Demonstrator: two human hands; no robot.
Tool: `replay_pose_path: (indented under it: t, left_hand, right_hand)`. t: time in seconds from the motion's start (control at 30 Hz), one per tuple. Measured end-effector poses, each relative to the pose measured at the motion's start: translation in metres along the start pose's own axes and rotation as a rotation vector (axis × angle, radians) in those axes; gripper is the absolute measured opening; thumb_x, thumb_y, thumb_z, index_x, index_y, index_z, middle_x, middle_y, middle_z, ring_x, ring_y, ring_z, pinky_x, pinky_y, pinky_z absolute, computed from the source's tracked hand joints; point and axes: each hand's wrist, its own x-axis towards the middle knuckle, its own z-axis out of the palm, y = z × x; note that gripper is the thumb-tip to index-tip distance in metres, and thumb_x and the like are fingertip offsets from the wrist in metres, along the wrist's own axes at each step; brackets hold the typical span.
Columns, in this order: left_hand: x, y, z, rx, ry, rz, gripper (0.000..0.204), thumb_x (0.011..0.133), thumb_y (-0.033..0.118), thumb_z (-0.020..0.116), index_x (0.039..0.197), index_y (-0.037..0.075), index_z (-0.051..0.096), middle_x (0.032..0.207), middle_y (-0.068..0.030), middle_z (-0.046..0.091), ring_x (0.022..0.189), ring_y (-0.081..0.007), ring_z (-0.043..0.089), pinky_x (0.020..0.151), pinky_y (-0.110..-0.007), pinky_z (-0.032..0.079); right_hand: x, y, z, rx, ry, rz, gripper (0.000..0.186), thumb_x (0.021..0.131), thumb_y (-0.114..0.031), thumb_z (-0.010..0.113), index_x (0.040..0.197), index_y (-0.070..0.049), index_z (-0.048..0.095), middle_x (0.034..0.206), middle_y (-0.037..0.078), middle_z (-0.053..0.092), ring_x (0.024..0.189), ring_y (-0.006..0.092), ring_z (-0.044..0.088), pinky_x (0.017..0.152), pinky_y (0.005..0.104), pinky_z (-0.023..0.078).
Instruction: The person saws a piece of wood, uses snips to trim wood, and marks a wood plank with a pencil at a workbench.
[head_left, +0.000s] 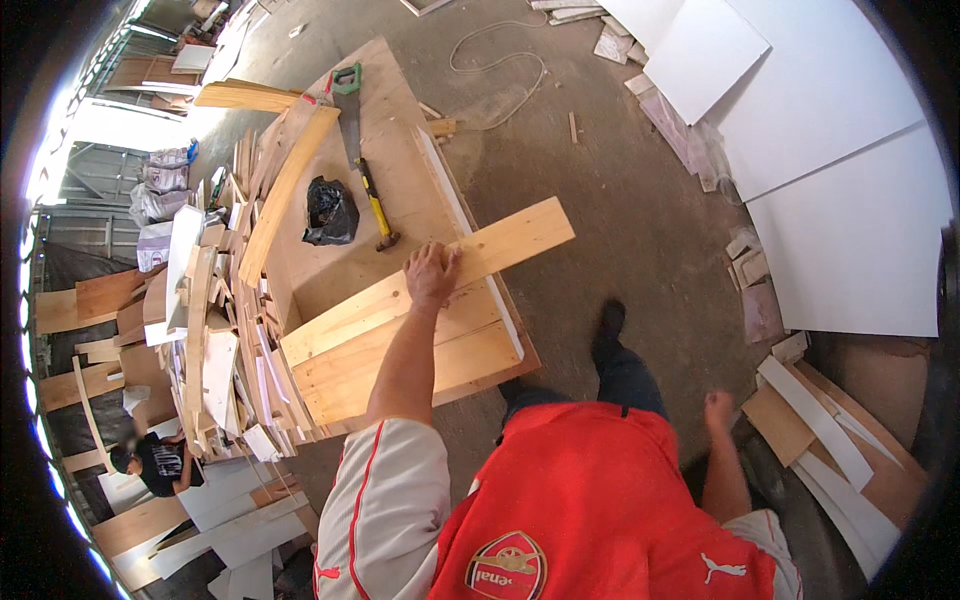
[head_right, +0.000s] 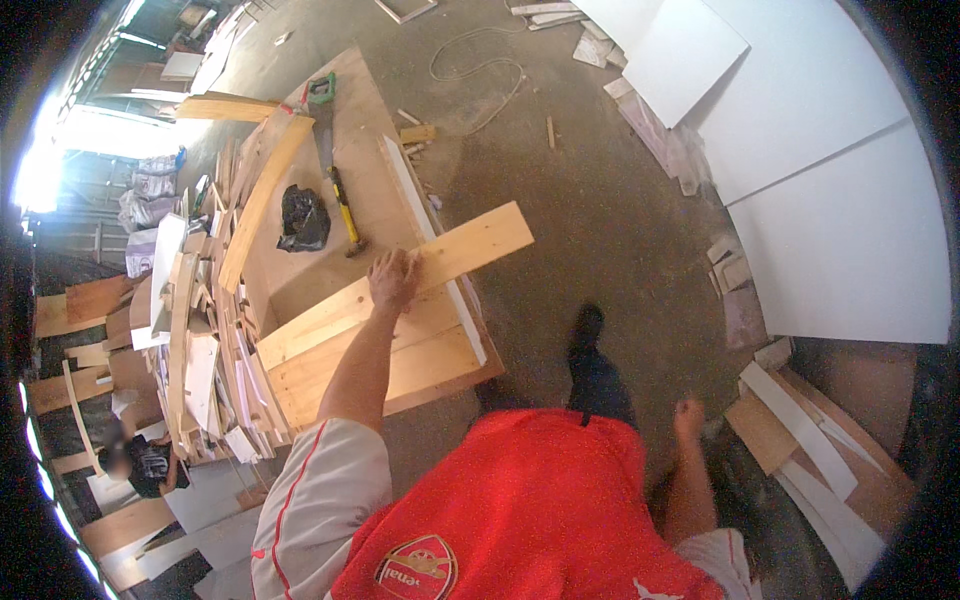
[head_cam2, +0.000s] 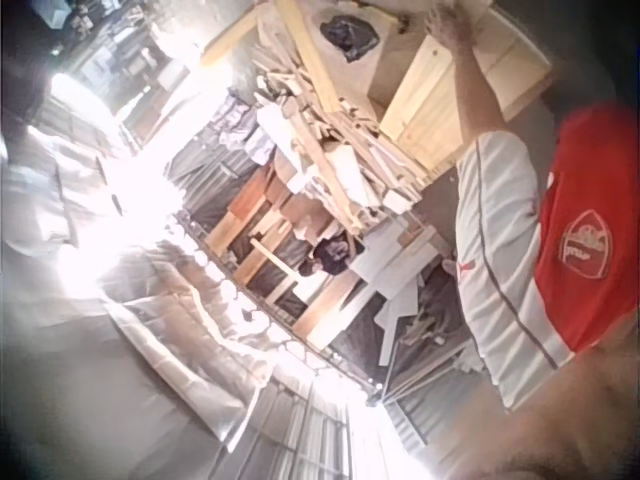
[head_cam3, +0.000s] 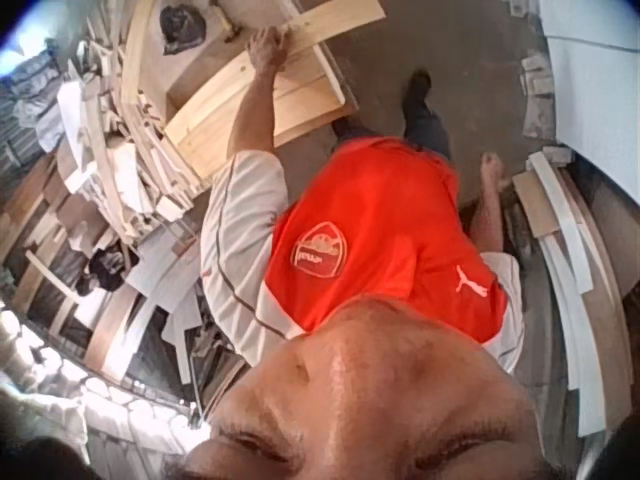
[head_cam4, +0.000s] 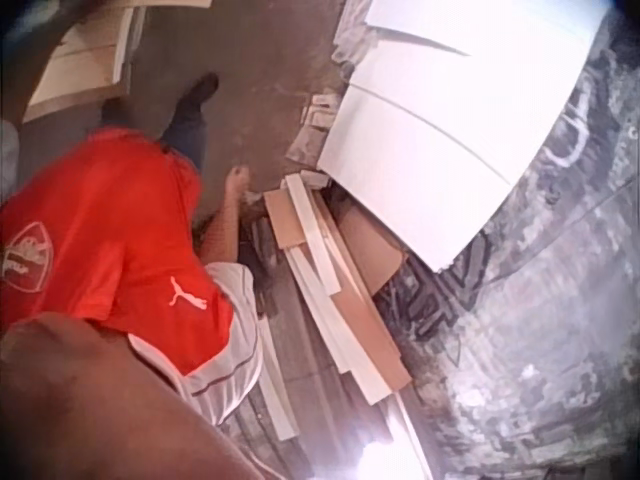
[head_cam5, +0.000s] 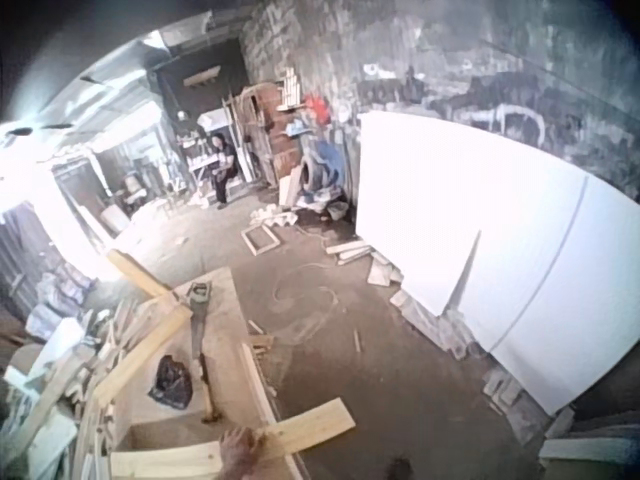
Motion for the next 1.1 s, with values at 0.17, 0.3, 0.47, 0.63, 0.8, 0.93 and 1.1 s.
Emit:
replay_pose_path:
  t: [0.17,0.3,0.47,0.63,0.8,0.93,1.1]
  left_hand:
    - [0.011,0.005,0.002,-0.016,-0.061,-0.080,0.052,0.099,0.062,0.055,0.095,0.012,0.067,0.105,-0.0109,0.069,0.106,-0.0354,0.062,0.095,-0.050,0.043]
    - [0.018,0.010,0.006,0.055,-0.177,-0.242,0.058,0.101,0.065,0.050,0.091,0.011,0.069,0.099,-0.0129,0.072,0.106,-0.0350,0.064,0.094,-0.049,0.044]
    - [0.032,0.018,-0.001,0.135,-0.189,-0.281,0.062,0.102,0.065,0.047,0.088,0.010,0.073,0.090,-0.0159,0.074,0.099,-0.0362,0.069,0.090,-0.050,0.047]
    - [0.068,0.004,-0.015,0.070,-0.358,-0.319,0.063,0.104,0.061,0.044,0.096,0.009,0.078,0.101,-0.0189,0.075,0.104,-0.0399,0.070,0.098,-0.054,0.048]
    - [0.136,-0.024,-0.029,-0.081,-0.640,-0.214,0.066,0.103,0.063,0.045,0.106,0.006,0.077,0.108,-0.0145,0.076,0.102,-0.0372,0.072,0.094,-0.051,0.050]
    - [0.188,-0.035,-0.028,-0.484,-1.017,-0.562,0.054,0.104,0.058,0.052,0.102,0.009,0.072,0.084,-0.0050,0.068,0.070,-0.0230,0.066,0.064,-0.041,0.052]
    - [0.245,-0.021,-0.054,-0.893,-1.554,-0.507,0.028,0.101,0.036,0.063,0.090,0.011,0.060,0.069,-0.0030,0.053,0.054,-0.0169,0.051,0.055,-0.037,0.044]
  right_hand:
    - [0.144,-0.098,-0.150,0.132,0.234,-0.258,0.019,0.098,-0.015,0.066,0.102,0.003,0.069,0.099,0.023,0.070,0.094,0.0378,0.067,0.082,0.0456,0.050]
    - [0.183,-0.207,-0.213,0.233,0.170,-0.318,0.019,0.097,-0.013,0.067,0.108,0.004,0.068,0.102,0.022,0.071,0.096,0.0370,0.068,0.084,0.0442,0.051]
    - [0.214,-0.303,-0.218,0.293,0.041,-0.551,0.017,0.097,-0.011,0.068,0.110,0.000,0.070,0.103,0.018,0.073,0.096,0.0346,0.070,0.087,0.0433,0.054]
    - [0.200,-0.437,-0.233,0.420,-0.235,-0.854,0.014,0.095,-0.007,0.066,0.108,-0.001,0.067,0.108,0.016,0.071,0.100,0.0295,0.070,0.086,0.0402,0.054]
    - [0.183,-0.582,-0.243,0.652,-0.160,-1.299,0.012,0.099,-0.002,0.059,0.112,-0.004,0.058,0.115,0.013,0.071,0.106,0.0279,0.071,0.090,0.0395,0.055]
    - [0.168,-0.678,-0.243,0.937,-0.313,-1.473,0.007,0.106,-0.005,0.053,0.114,-0.005,0.053,0.119,0.015,0.071,0.112,0.0278,0.070,0.096,0.0408,0.053]
    - [0.180,-0.754,-0.226,1.166,-0.275,-1.411,0.006,0.109,-0.007,0.048,0.112,-0.004,0.052,0.100,0.013,0.066,0.089,0.0269,0.066,0.085,0.0397,0.054]
